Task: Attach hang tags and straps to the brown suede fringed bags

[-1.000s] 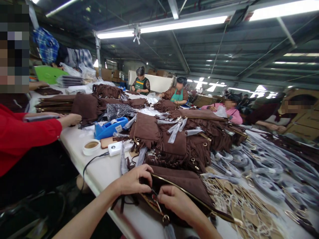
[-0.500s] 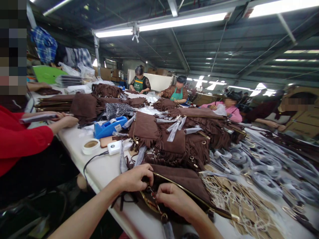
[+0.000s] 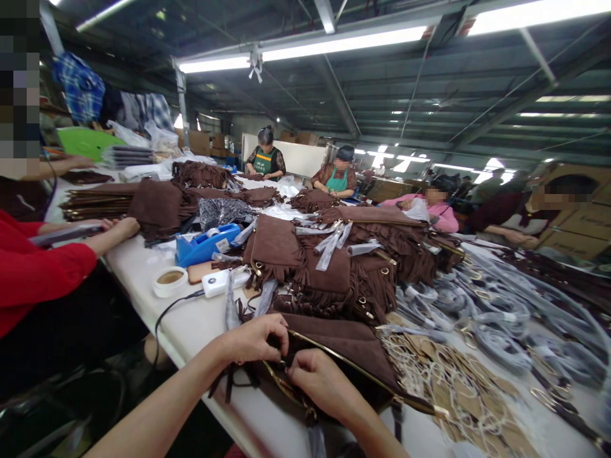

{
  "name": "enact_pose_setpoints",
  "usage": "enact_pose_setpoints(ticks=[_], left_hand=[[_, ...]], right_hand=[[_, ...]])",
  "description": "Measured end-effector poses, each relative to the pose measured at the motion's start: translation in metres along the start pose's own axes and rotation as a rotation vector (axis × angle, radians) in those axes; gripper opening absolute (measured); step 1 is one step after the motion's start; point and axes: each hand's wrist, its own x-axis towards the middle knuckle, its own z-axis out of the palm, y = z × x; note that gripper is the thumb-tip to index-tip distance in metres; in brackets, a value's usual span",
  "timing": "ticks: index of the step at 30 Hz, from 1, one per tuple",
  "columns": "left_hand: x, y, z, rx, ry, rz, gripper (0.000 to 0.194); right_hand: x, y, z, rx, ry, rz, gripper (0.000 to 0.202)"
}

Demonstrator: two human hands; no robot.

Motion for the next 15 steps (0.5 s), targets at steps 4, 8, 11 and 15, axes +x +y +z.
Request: enact_pose_setpoints(ticks=[4, 8, 11, 15], left_hand=[[-0.003, 0.008, -0.001, 0.068, -0.026, 0.008, 0.022], [-0.006, 0.018, 0.002, 0.183, -0.029, 0.004, 0.023], [-0.007, 0.025, 0.008, 0.286, -0.033, -0.018, 0.023], [-0.009, 0.034, 0.015, 0.402, -0.020, -0.048, 0.026]], right_hand=[[0.002, 0.005, 0.004, 0.004, 0.003, 0.010, 0.014], [0.002, 0.008, 0.005, 0.042, -0.018, -0.006, 0.013], [0.004, 0.009, 0.007, 0.079, -0.030, -0.019, 0.011], [0.006, 0.009, 0.008, 0.102, -0.008, -0.052, 0.011]])
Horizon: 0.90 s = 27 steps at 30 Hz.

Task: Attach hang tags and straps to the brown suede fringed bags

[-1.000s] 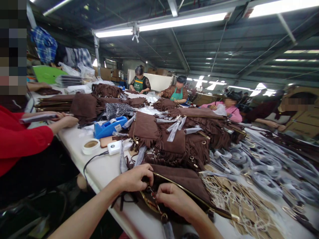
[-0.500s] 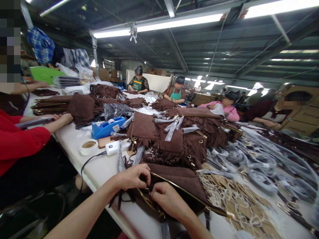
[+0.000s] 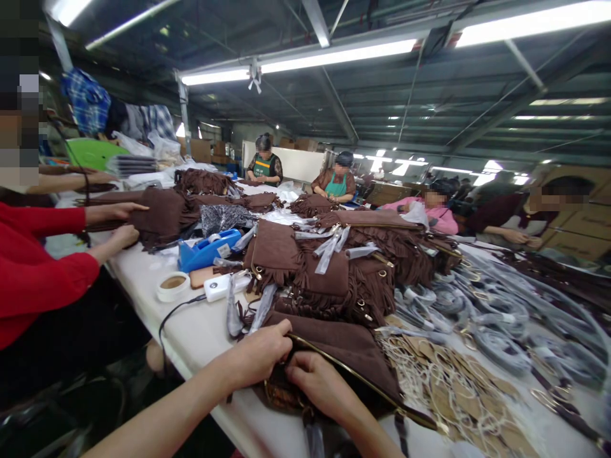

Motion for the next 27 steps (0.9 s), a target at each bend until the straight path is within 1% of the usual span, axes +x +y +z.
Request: enact_pose_setpoints(ticks=[4, 5, 7, 9, 10, 11, 12, 13, 15, 16, 17, 18, 20, 22, 24, 26, 27], left_hand=[[-0.006, 0.002, -0.002, 0.018, 0.037, 0.016, 0.027], [-0.008, 0.001, -0.004, 0.011, 0.055, 0.028, 0.026], [-0.011, -0.001, -0.007, 0.049, 0.108, 0.036, 0.025], [-0.012, 0.001, -0.012, 0.179, 0.153, 0.018, 0.025], [-0.012, 0.004, -0.015, 0.262, 0.163, 0.004, 0.026], [-0.012, 0.009, -0.019, 0.339, 0.167, -0.011, 0.026], [-0.011, 0.015, -0.024, 0.397, 0.174, -0.022, 0.027], [-0.010, 0.021, -0.028, 0.431, 0.187, -0.030, 0.027], [-0.010, 0.033, -0.034, 0.419, 0.243, -0.041, 0.026], [-0.010, 0.038, -0.035, 0.361, 0.282, -0.046, 0.025], [-0.009, 0.042, -0.034, 0.263, 0.323, -0.053, 0.023], [-0.009, 0.043, -0.031, 0.126, 0.358, -0.068, 0.021], [-0.008, 0.042, -0.021, -0.232, 0.399, -0.119, 0.018], [-0.007, 0.036, -0.009, -0.621, 0.432, -0.189, 0.015], [-0.005, 0.030, 0.000, -0.952, 0.456, -0.254, 0.015], [-0.005, 0.026, 0.004, -1.166, 0.444, -0.298, 0.023], [-0.006, 0.026, 0.005, -1.212, 0.432, -0.309, 0.025]], right_hand=[[-0.005, -0.003, -0.005, 0.006, 0.029, -0.045, 0.016], [-0.008, -0.005, -0.007, 0.000, 0.063, -0.076, 0.015], [-0.013, -0.007, -0.013, -0.034, 0.200, -0.177, 0.016], [-0.018, -0.008, -0.018, -0.067, 0.366, -0.289, 0.017], [-0.019, -0.008, -0.019, -0.056, 0.413, -0.320, 0.015], [-0.020, -0.008, -0.019, -0.007, 0.406, -0.312, 0.013], [-0.020, -0.008, -0.019, 0.082, 0.352, -0.274, 0.011], [-0.020, -0.008, -0.017, 0.200, 0.274, -0.219, 0.012], [-0.018, -0.010, -0.013, 0.470, 0.120, -0.112, 0.022], [-0.017, -0.011, -0.012, 0.601, 0.079, -0.083, 0.028], [-0.017, -0.013, -0.010, 0.718, 0.069, -0.081, 0.033], [-0.017, -0.015, -0.010, 0.815, 0.075, -0.096, 0.038], [-0.017, -0.018, -0.010, 0.943, 0.064, -0.119, 0.043], [-0.017, -0.017, -0.012, 0.932, 0.015, -0.137, 0.044], [-0.016, -0.013, -0.014, 0.826, 0.001, -0.144, 0.039], [-0.015, -0.009, -0.015, 0.723, 0.041, -0.143, 0.036], [-0.015, -0.007, -0.015, 0.692, 0.067, -0.139, 0.036]])
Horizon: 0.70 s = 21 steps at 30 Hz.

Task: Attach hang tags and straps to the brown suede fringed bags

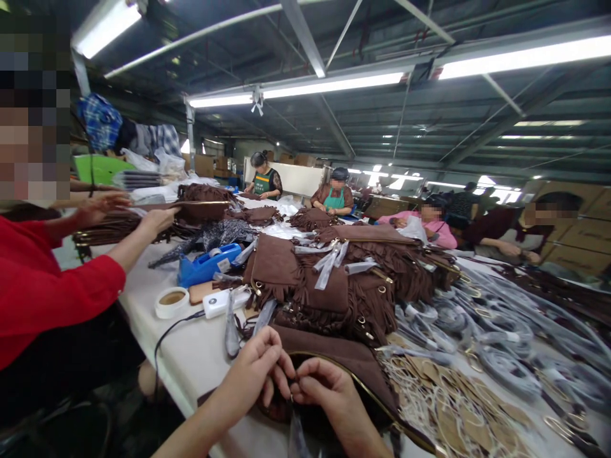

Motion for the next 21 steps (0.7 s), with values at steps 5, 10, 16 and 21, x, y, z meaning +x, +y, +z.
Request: enact_pose_setpoints(ticks=[5, 10, 16, 21], left_hand=[[-0.002, 0.001, 0.003, 0.060, 0.063, 0.078, 0.021], [-0.002, -0.010, 0.005, 0.058, 0.085, 0.036, 0.020], [-0.007, -0.018, 0.009, 0.093, 0.044, 0.082, 0.028], [-0.011, -0.013, 0.012, 0.196, 0.045, 0.074, 0.014]], right_hand=[[0.001, 0.000, 0.003, -0.023, 0.081, -0.031, 0.043], [0.001, -0.003, 0.007, -0.040, 0.084, -0.066, 0.046], [0.000, -0.004, 0.006, -0.071, 0.081, -0.111, 0.044], [-0.002, -0.003, 0.006, -0.128, 0.081, -0.150, 0.040]])
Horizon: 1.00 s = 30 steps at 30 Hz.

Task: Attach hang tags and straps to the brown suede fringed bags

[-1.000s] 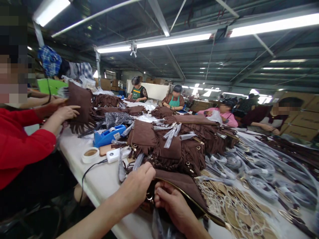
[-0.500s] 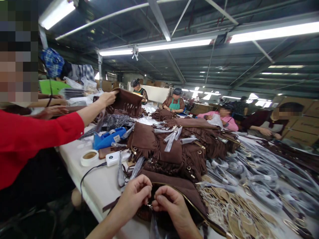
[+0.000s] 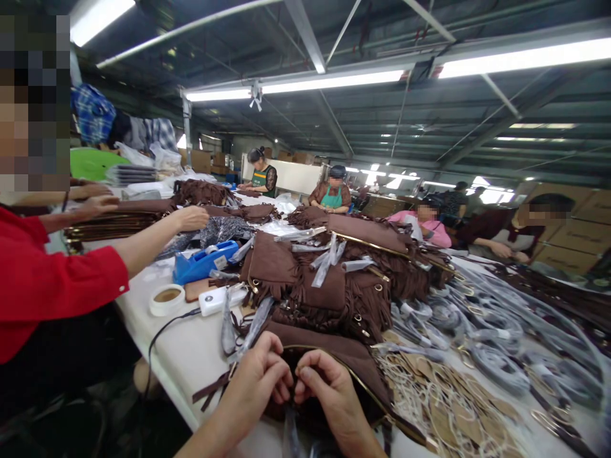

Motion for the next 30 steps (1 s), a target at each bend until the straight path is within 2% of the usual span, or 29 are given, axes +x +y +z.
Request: enact_pose_setpoints(ticks=[2, 6, 9, 13, 18, 24, 30], left_hand=[[-0.001, 0.001, -0.001, 0.172, -0.016, 0.016, 0.014], [-0.002, 0.004, -0.002, 0.514, -0.066, 0.085, 0.043], [-0.002, 0.006, -0.002, 0.618, -0.090, 0.095, 0.051], [0.000, 0.005, 0.001, 0.703, -0.087, 0.120, 0.046], [0.001, 0.006, 0.008, 0.689, -0.068, 0.159, 0.040], [0.000, 0.007, 0.009, 0.291, -0.028, 0.053, 0.009], [0.000, 0.003, 0.007, 0.446, 0.101, 0.140, 0.022]], right_hand=[[0.000, 0.000, -0.001, -0.020, 0.006, -0.014, 0.037], [0.000, 0.000, -0.006, -0.105, -0.008, -0.099, 0.021], [0.001, -0.003, -0.010, -0.193, -0.046, -0.156, 0.009], [0.000, -0.004, -0.009, -0.257, -0.105, -0.197, 0.012], [0.001, -0.003, -0.007, -0.313, -0.048, -0.217, 0.012], [0.003, -0.002, -0.009, -0.333, 0.050, -0.201, 0.010], [0.006, 0.006, -0.008, -0.244, 0.046, -0.145, 0.011]])
